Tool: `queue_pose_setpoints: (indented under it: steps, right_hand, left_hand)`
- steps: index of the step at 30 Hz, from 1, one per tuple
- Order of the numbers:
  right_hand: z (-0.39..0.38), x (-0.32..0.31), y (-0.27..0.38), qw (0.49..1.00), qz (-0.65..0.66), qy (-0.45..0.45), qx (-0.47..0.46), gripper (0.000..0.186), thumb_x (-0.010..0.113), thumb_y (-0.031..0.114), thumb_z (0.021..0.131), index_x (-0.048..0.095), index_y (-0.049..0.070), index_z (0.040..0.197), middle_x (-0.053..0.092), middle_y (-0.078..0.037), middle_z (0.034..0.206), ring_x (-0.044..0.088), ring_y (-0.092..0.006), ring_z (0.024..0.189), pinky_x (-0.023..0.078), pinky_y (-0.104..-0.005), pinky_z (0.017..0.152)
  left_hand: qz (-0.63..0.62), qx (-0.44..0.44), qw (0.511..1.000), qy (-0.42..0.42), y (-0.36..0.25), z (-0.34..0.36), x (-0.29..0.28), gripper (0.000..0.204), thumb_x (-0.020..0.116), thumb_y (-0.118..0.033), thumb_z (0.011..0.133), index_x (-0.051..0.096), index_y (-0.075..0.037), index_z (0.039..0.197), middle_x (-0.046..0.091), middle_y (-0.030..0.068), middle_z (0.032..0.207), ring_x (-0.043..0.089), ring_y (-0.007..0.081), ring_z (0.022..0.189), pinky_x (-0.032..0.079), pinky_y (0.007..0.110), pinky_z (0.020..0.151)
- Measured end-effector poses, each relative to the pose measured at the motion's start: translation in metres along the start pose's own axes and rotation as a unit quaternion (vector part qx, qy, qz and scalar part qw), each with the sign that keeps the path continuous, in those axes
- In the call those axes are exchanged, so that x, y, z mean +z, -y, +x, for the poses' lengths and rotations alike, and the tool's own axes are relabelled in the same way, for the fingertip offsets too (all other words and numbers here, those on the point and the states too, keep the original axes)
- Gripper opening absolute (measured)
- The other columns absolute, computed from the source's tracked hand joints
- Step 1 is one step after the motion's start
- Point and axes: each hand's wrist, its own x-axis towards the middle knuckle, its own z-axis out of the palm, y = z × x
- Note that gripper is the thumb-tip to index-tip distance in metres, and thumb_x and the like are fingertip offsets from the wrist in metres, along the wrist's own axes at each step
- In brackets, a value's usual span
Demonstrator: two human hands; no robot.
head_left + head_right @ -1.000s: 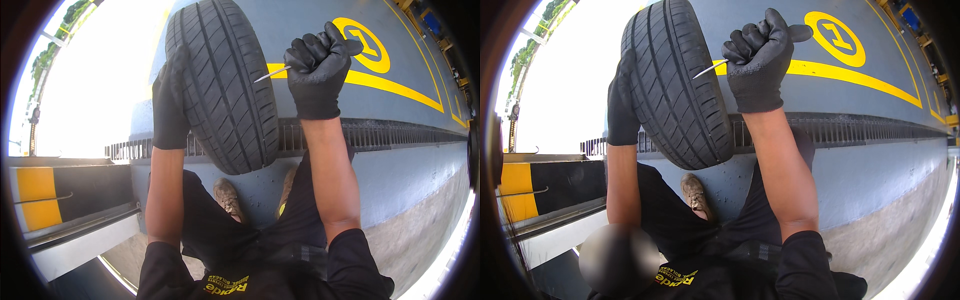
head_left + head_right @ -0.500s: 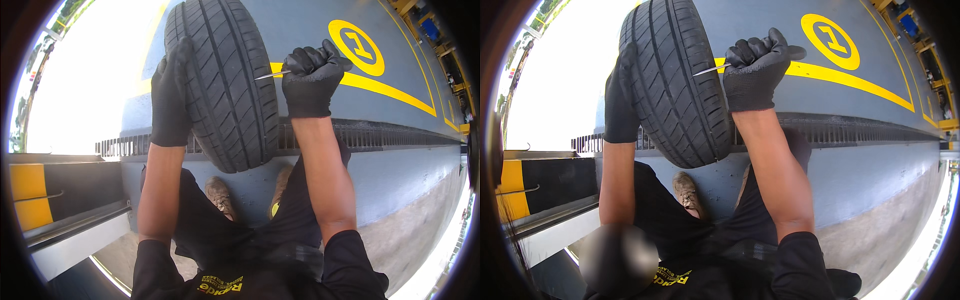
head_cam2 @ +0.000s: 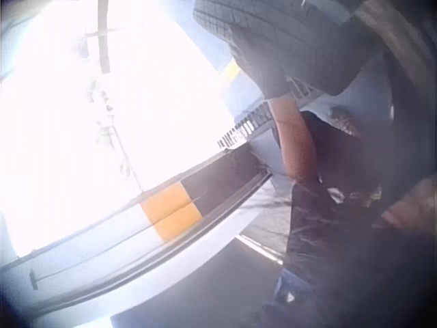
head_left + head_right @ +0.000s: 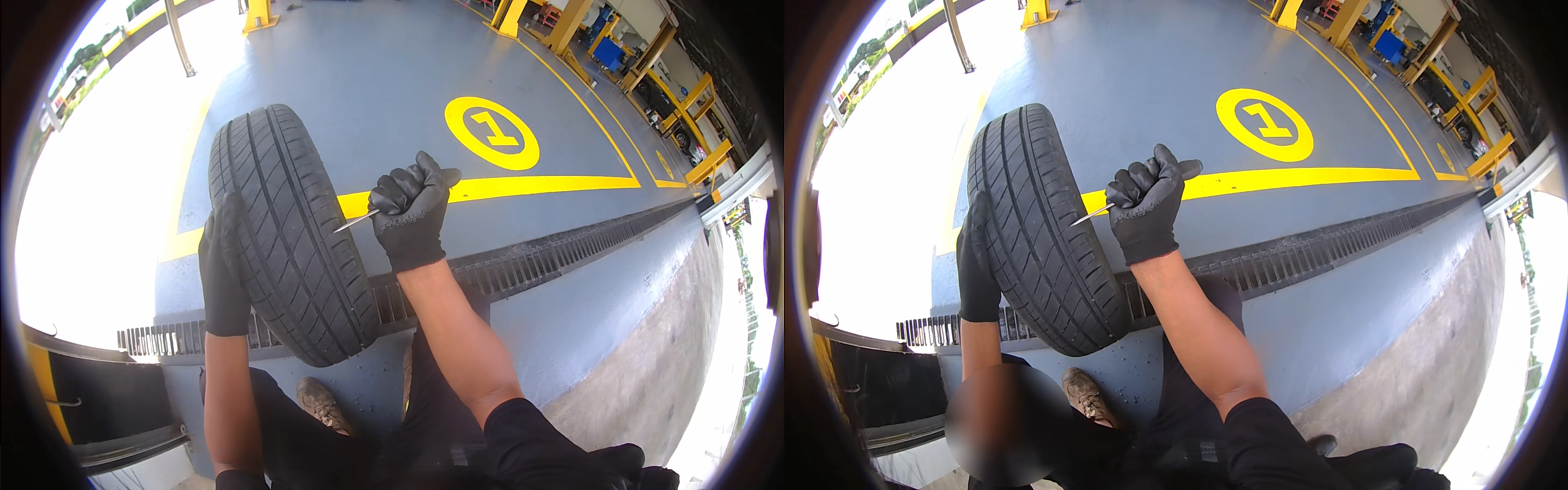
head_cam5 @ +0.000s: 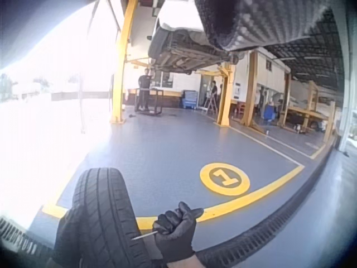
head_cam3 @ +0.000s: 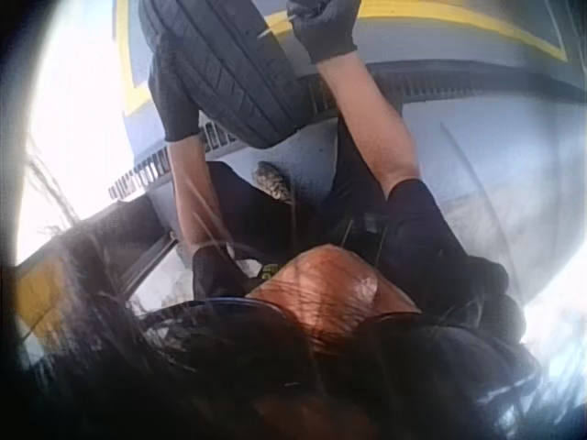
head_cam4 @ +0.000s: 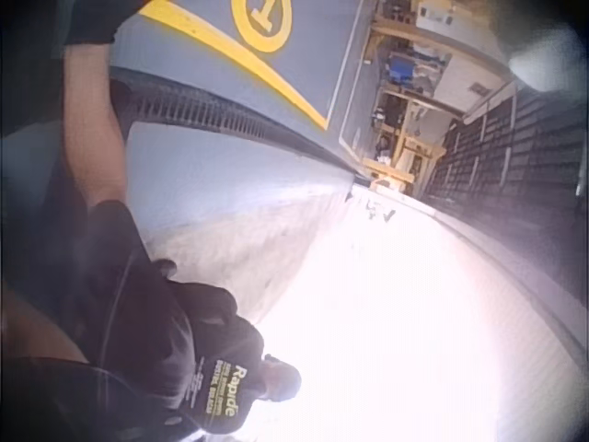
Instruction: The person is sitting on the floor and using a screwdriver to remove a nail from a car tire. They repeatedly probe and pull at the puncture site to extract the embedded object.
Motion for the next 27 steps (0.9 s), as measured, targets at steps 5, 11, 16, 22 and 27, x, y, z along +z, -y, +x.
queue_pose_setpoints:
  steps: [5, 11, 16, 22, 27]
  right_hand:
    - [-0.006, 0.001, -0.006, 0.997, -0.032, 0.038, -0.054, 0.050, 0.054, 0.029, 0.105, 0.024, 0.020, 0.066, 0.015, 0.005, 0.057, 0.014, -0.0093, 0.047, 0.014, -0.0257, 0.041]
    - [-0.022, 0.010, -0.030, 1.000, 0.002, 0.006, 0.009, 0.051, 0.055, 0.029, 0.105, 0.024, 0.020, 0.066, 0.014, 0.005, 0.056, 0.014, -0.0098, 0.046, 0.013, -0.0263, 0.042]
    - [-0.005, 0.009, 0.012, 0.997, 0.044, 0.046, -0.045, 0.048, 0.056, 0.030, 0.102, 0.024, 0.021, 0.067, 0.016, 0.005, 0.056, 0.013, -0.0100, 0.046, 0.015, -0.0277, 0.043]
    - [-0.028, 0.019, -0.028, 0.994, -0.073, 0.049, -0.061, 0.051, 0.053, 0.030, 0.104, 0.023, 0.021, 0.064, 0.016, 0.005, 0.055, 0.012, -0.0111, 0.046, 0.015, -0.0280, 0.043]
    - [-0.019, 0.016, -0.015, 0.998, -0.031, 0.045, -0.010, 0.050, 0.051, 0.031, 0.105, 0.022, 0.020, 0.066, 0.014, 0.005, 0.055, 0.013, -0.0109, 0.045, 0.014, -0.0281, 0.042]
  left_hand:
    - [-0.097, -0.094, 0.990, -0.027, -0.023, 0.011, -0.010, 0.049, 0.035, -0.027, 0.111, 0.049, 0.003, 0.147, 0.056, 0.0221, 0.143, 0.053, 0.0329, 0.136, 0.040, 0.041, 0.116]
    - [-0.020, -0.065, 0.998, -0.010, -0.014, 0.005, -0.011, 0.046, 0.038, -0.013, 0.109, 0.044, 0.001, 0.152, 0.053, 0.0232, 0.148, 0.052, 0.0335, 0.138, 0.039, 0.042, 0.117]
    - [-0.136, -0.149, 0.979, -0.043, -0.019, 0.005, -0.014, 0.050, 0.036, -0.028, 0.110, 0.051, 0.004, 0.146, 0.059, 0.0192, 0.140, 0.055, 0.0294, 0.133, 0.042, 0.039, 0.113]
    - [-0.142, -0.151, 0.978, -0.040, -0.017, 0.008, -0.005, 0.051, 0.039, -0.032, 0.110, 0.053, 0.005, 0.143, 0.059, 0.0192, 0.138, 0.056, 0.0294, 0.130, 0.043, 0.039, 0.112]
    - [-0.238, -0.214, 0.947, -0.034, -0.037, 0.011, -0.006, 0.054, 0.042, -0.035, 0.109, 0.053, 0.005, 0.143, 0.059, 0.0204, 0.137, 0.056, 0.0287, 0.129, 0.044, 0.038, 0.111]
